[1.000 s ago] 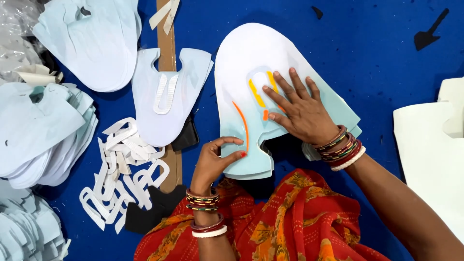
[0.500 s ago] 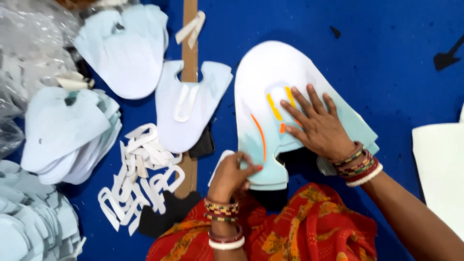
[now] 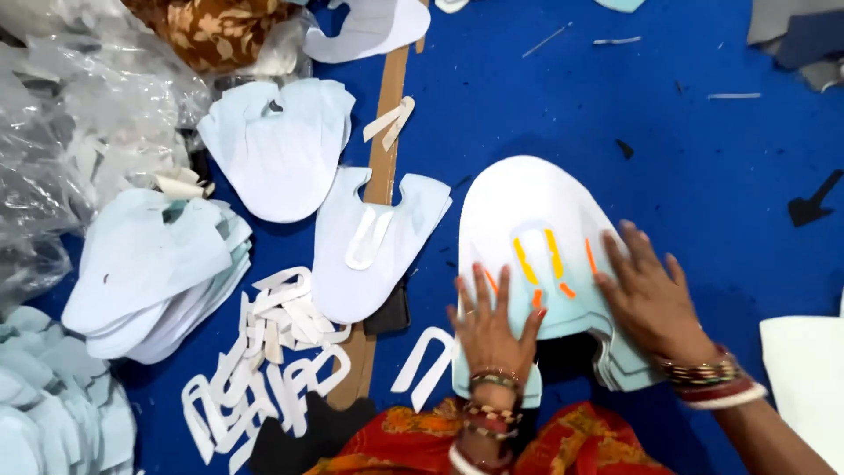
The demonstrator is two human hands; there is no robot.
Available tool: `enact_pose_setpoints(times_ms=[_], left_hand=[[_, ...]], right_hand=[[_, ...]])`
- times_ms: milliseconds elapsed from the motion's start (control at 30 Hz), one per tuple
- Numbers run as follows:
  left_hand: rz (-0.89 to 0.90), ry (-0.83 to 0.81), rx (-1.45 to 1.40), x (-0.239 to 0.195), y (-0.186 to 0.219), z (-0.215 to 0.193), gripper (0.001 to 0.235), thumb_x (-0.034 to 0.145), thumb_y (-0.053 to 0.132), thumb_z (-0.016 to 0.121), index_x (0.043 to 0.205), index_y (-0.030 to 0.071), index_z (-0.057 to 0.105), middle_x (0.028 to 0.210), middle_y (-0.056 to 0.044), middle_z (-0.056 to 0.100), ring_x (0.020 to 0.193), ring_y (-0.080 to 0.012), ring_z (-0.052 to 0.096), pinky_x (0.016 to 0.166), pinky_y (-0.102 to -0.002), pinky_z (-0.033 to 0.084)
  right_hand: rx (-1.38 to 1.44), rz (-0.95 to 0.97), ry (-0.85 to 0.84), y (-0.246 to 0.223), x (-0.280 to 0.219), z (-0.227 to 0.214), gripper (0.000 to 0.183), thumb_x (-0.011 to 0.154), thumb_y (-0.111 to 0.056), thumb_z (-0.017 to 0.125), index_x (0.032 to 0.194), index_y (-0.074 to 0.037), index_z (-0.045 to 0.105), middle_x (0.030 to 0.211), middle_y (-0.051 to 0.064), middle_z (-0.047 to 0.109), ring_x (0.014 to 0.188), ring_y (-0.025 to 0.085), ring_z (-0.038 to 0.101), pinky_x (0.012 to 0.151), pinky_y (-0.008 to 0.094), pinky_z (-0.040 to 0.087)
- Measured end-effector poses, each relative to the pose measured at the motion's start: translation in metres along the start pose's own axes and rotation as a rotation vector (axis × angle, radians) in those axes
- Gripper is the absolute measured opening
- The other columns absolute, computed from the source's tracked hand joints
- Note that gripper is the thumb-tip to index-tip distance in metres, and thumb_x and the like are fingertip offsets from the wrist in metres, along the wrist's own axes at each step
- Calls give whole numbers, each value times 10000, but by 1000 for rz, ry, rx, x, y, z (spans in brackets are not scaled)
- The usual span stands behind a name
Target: The person sorts and stacks various pre-cut shoe components such as uppers and foam inserts.
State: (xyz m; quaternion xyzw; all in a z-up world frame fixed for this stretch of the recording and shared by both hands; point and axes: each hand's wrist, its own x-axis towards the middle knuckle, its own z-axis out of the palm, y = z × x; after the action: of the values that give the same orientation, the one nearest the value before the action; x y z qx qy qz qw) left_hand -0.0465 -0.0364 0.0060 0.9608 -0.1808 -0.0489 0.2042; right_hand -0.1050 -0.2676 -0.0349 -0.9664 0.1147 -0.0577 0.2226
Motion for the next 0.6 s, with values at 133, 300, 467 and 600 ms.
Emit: enact_pose_setpoints(times_ms=[133,300,467,600], left_hand=[[-87,-136,-9,-5,-1,-4,833,936,658,498,1604,246,221,1722,-194,-7,1517,-480,-40,1157,-642,47],[-19,15,56,-6,-11,16,824,961,642,531,1615,238,232,1640,-293,2,1484,-529,-7,1139,-633,88],[-67,-93,89,0,-13,20,863,941,681,535,1612,275,176,1686,-289,-36,1508,-527,-24,1146,-630,77],[-156,-273,103,4,-6,2,885,939,712,518,1622,306,130,1703,-267,-77,1505,-517,-53,1180,-627,71]], right_hand=[[-102,274,-56,31,21,2,805,971,-600,349,1614,-141,192,1671,138,167,1523,336,136,1175,600,133],[-137,33,-26,4,85,62,1039,941,-760,294,1581,37,103,1662,278,69,1538,437,22,1199,571,72],[-170,235,-14,-51,184,70,1197,893,-861,332,1543,115,89,1624,361,30,1519,493,-62,1193,566,13],[-178,404,-96,-57,239,61,1155,908,-858,316,1590,53,117,1660,316,55,1545,463,-45,1236,565,38]])
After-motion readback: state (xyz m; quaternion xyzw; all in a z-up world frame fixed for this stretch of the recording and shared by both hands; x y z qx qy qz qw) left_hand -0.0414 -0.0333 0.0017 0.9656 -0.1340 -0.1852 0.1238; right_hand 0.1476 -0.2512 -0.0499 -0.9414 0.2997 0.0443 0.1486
